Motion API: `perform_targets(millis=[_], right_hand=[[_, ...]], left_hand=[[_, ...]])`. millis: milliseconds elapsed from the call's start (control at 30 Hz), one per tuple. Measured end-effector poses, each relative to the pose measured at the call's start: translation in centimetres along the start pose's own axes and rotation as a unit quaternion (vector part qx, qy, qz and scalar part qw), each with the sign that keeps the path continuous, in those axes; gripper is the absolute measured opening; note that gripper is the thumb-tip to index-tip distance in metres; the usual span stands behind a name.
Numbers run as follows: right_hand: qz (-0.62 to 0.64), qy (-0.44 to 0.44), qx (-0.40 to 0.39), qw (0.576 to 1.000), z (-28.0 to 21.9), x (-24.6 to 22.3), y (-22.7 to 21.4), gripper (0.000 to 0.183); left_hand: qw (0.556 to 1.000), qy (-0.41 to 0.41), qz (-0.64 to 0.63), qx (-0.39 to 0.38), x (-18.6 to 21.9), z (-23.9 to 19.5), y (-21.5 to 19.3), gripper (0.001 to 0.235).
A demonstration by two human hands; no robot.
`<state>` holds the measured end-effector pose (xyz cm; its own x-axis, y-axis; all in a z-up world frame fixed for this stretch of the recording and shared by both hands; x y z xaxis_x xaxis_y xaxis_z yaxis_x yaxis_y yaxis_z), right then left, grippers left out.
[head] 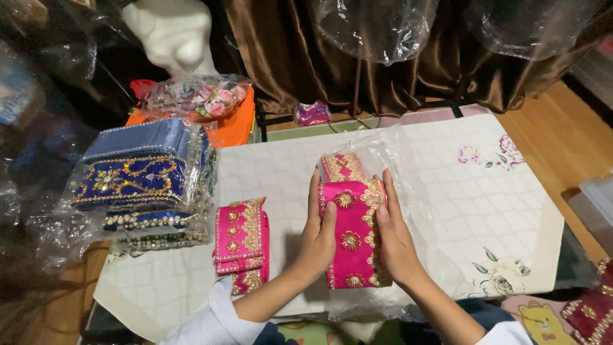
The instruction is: The person places folded pink and gold embroidered textiles onto a clear plastic sheet on a table. They fold the sheet over the items and smooth it to create a wrapped package. The person handles the textiles and plastic by hand without tools.
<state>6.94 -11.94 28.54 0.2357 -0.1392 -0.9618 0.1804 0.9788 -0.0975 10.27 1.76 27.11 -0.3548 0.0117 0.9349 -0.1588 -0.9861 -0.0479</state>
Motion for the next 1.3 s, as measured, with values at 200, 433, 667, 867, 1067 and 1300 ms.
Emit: perform_targets(millis=[200,433,667,867,1067,1300], right_hand=[[-0.007,-0.001,-0.002,1.0,0.0,1.1,0.1,0.073],[0.001,0.023,0.046,0.999,-0.2,1.5,-0.2,0.072],[0.016,0.11,0.059,0.992,-0.5,1.4,-1.2,0.083],[0.008,0.338,-0.018,0.941,-1.6,4.6,-2.1,0.051],[0.064,0.346,0.002,0.936,-2.6,6.2,-2.9,0.049],[0.139,0.272,0.068,0.95,-2.4,7.8,-6.5,0.032]], left_hand=[[1.0,-0.019,-0.022,-0.01,0.0,-0.1,0.4,0.07],[0.998,0.016,-0.053,0.027,1.3,0.1,0.0,0.072],[0.994,0.041,-0.088,0.041,1.9,0.1,-0.2,0.065],[0.994,0.039,-0.078,0.068,1.0,0.2,-0.9,0.059],[0.998,0.033,-0.057,0.022,0.5,-0.1,0.4,0.068],[0.996,0.043,-0.039,-0.07,0.3,-1.9,3.5,0.099]])
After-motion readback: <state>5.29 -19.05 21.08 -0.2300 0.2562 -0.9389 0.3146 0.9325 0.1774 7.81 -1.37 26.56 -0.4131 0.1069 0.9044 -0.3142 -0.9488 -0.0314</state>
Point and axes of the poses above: each hand's wrist, its own z-axis towards the middle knuckle, its own y-axis out of the palm, x = y × z, the point moved 6 cm from there along z, towards the middle knuckle, and after that the axes turned 5 degrees about x, right-handed, at the moved point
